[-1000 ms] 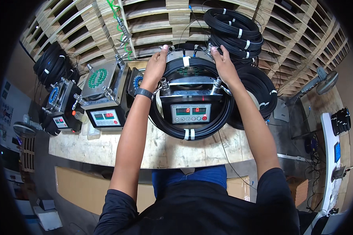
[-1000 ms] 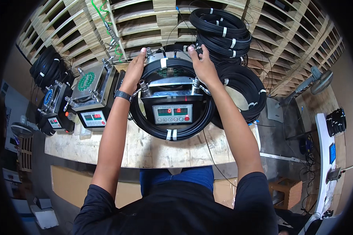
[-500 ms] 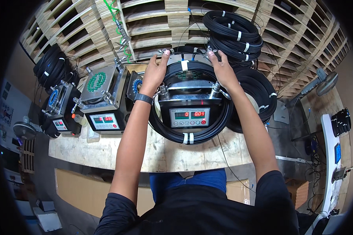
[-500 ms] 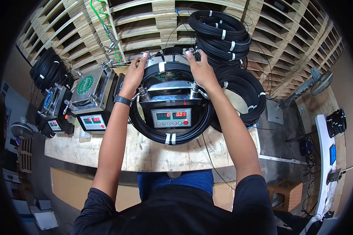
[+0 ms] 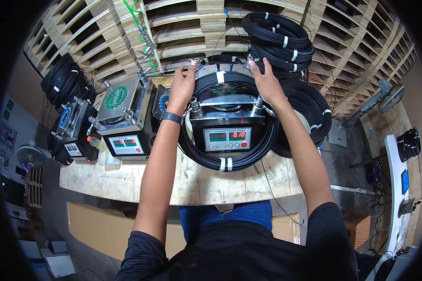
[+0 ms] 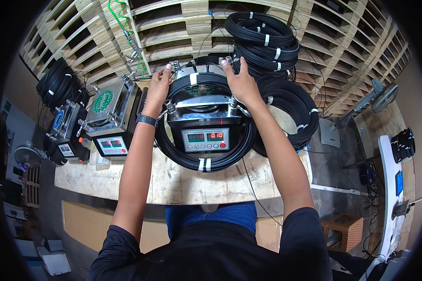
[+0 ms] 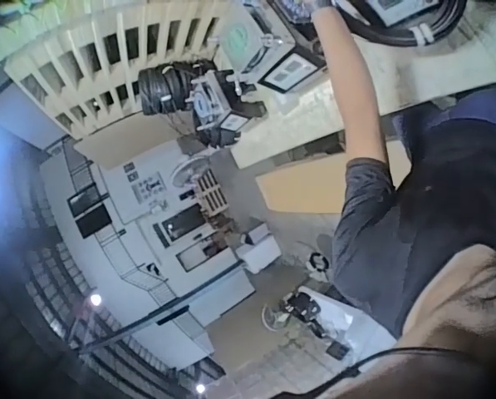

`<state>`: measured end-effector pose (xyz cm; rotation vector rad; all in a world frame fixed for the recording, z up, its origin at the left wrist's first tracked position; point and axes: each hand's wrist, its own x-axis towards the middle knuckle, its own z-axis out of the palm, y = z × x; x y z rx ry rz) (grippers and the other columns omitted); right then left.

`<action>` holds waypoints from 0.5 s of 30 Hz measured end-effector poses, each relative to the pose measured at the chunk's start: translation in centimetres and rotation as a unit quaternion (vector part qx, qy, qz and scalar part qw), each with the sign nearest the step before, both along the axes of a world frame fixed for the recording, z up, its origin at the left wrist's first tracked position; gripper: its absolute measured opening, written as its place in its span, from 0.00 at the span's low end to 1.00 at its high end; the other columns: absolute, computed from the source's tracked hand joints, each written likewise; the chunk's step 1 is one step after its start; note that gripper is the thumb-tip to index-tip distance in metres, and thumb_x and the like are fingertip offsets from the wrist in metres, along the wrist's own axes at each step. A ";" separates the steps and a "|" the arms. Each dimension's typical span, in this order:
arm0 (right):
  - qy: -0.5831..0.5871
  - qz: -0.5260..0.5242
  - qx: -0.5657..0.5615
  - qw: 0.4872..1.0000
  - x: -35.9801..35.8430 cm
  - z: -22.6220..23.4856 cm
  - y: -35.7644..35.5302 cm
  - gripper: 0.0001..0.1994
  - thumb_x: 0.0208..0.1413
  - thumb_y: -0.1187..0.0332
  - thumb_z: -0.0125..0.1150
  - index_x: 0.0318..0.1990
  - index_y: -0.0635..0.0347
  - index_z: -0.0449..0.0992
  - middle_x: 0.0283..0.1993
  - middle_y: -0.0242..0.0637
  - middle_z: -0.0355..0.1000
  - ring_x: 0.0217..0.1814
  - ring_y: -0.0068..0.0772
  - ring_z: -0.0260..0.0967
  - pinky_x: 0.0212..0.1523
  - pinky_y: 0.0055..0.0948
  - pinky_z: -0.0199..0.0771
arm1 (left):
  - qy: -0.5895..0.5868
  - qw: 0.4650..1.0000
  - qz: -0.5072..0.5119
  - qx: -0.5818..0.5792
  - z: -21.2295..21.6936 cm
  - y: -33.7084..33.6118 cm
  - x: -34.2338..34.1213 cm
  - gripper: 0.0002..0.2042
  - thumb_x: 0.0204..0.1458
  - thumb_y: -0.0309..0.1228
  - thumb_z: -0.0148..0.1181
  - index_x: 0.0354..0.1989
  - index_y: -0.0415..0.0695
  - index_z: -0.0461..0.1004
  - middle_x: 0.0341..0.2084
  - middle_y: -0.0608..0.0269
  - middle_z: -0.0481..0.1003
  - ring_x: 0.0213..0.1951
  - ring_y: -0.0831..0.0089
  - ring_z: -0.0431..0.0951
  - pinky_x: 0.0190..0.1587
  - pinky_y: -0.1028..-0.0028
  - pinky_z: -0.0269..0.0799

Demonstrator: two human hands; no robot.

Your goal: The recorder prepares a fiber optic polishing fixture by inserting connectors and then cleans the polishing machine surface with an air duster.

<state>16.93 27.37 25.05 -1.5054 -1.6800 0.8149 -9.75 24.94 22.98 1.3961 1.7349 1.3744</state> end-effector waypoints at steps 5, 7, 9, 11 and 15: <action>0.047 0.000 -0.003 0.999 0.1 -0.7 0.4 0.55 0.59 0.28 0.48 0.77 0.66 0.42 0.63 0.67 0.69 0.68 0.61 0.67 0.70 0.41 0.62 | -0.084 0.996 -0.024 0.037 0.1 -0.2 0.1 0.50 0.59 0.67 0.51 0.74 0.34 0.52 0.58 0.36 0.73 0.64 0.55 0.70 0.66 0.68 0.60; 0.063 -0.004 0.021 0.998 0.2 -1.6 1.0 0.55 0.59 0.28 0.48 0.77 0.66 0.42 0.64 0.67 0.69 0.68 0.60 0.68 0.69 0.41 0.62 | -0.220 0.974 -0.047 -0.025 0.8 -0.6 -0.2 0.55 0.57 0.70 0.51 0.78 0.37 0.39 0.62 0.35 0.70 0.68 0.54 0.65 0.70 0.64 0.53; 0.079 -0.010 0.046 0.996 0.3 -2.5 1.7 0.54 0.60 0.28 0.48 0.77 0.66 0.42 0.64 0.66 0.69 0.68 0.60 0.68 0.69 0.41 0.62 | -0.243 0.967 -0.069 -0.033 0.9 -0.5 -0.3 0.58 0.56 0.71 0.50 0.78 0.38 0.33 0.62 0.35 0.70 0.70 0.54 0.62 0.72 0.60 0.49; 0.052 -0.035 0.105 0.992 0.2 -2.8 2.1 0.54 0.60 0.29 0.48 0.78 0.65 0.42 0.64 0.64 0.69 0.68 0.60 0.68 0.69 0.41 0.63 | -0.236 0.967 -0.093 -0.031 0.8 -0.4 -0.3 0.58 0.56 0.71 0.49 0.78 0.35 0.35 0.65 0.34 0.66 0.71 0.53 0.61 0.72 0.63 0.50; 0.052 0.000 0.059 0.997 0.0 -1.2 0.8 0.54 0.60 0.28 0.48 0.78 0.63 0.42 0.66 0.65 0.67 0.70 0.61 0.66 0.70 0.41 0.61 | -0.217 0.971 -0.095 0.006 0.0 0.1 -0.7 0.57 0.57 0.71 0.49 0.77 0.32 0.39 0.68 0.34 0.61 0.71 0.53 0.61 0.72 0.65 0.51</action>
